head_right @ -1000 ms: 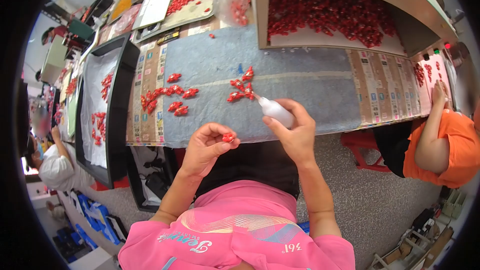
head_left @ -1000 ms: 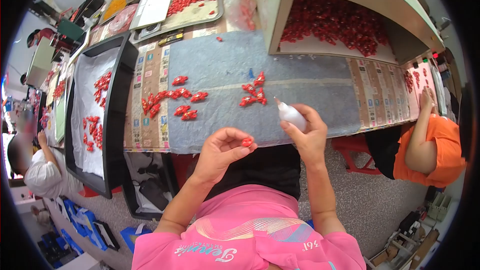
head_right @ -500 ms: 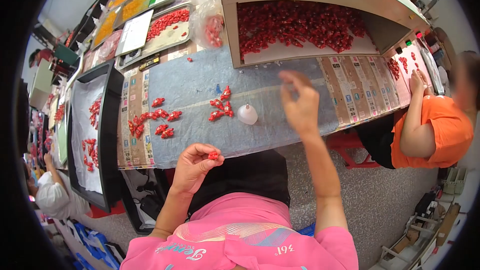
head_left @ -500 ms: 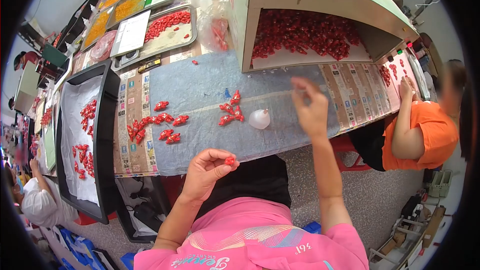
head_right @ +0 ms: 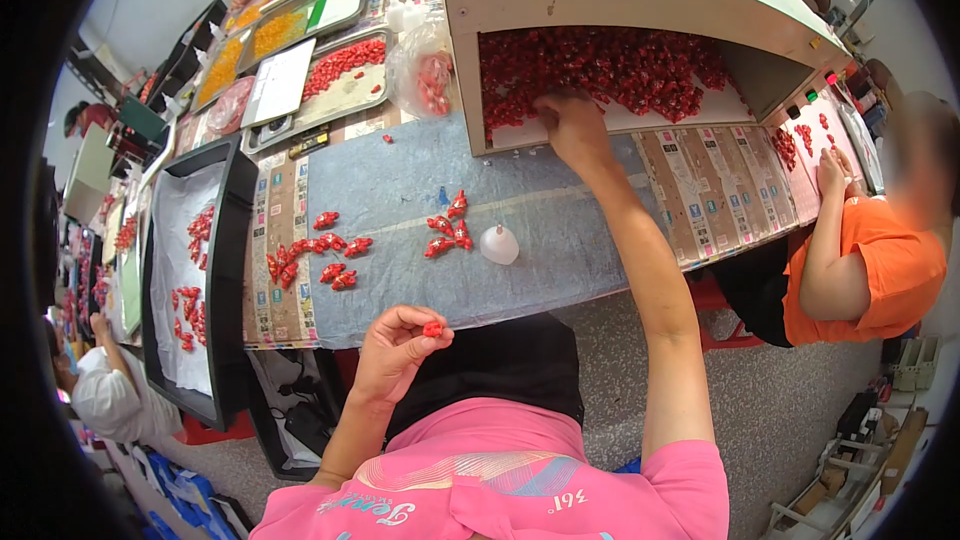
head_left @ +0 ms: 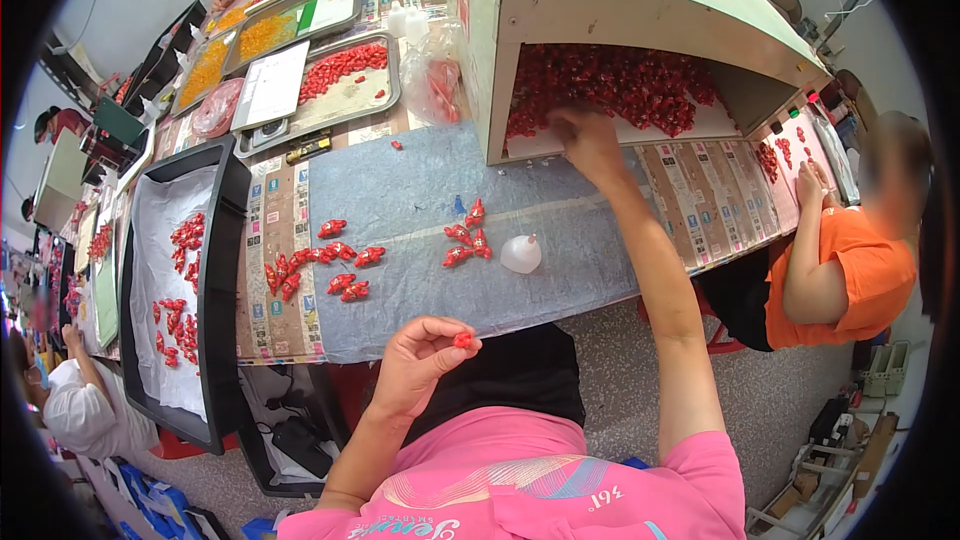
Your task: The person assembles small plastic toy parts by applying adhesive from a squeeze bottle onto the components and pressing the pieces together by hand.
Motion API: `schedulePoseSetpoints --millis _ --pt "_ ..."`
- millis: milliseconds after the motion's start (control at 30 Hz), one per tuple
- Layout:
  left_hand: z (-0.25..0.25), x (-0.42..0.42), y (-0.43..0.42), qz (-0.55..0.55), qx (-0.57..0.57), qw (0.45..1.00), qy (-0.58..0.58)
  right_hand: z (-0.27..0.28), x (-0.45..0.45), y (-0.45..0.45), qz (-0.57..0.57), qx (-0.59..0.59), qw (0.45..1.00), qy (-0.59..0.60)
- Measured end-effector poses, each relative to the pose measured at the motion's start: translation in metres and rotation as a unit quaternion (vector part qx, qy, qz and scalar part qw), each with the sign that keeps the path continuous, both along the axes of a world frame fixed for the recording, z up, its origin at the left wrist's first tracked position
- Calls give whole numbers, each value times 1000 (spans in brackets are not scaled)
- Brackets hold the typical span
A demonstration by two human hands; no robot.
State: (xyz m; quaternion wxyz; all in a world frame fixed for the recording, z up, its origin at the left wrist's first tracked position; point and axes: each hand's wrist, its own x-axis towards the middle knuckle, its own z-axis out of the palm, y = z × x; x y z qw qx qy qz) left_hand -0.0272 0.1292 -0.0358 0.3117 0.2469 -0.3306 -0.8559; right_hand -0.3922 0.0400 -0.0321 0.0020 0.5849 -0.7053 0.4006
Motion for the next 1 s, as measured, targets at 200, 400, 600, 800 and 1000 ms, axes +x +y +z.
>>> schedulePoseSetpoints --millis 200,400,600,800,1000 --pt "-1 3 -1 0 -4 1000 10 -6 3 -5 30 16 998 51" --pt "-1 2 -1 4 2 1000 10 0 11 12 37 46 998 15" --pt "2 1 -4 9 -4 1000 15 18 44 70 2 -29 975 -219" --pt "3 -8 -3 15 -17 1000 11 38 126 149 67 8 949 -308" --pt "1 -11 -2 10 -40 999 19 32 186 172 136 43 926 -349"
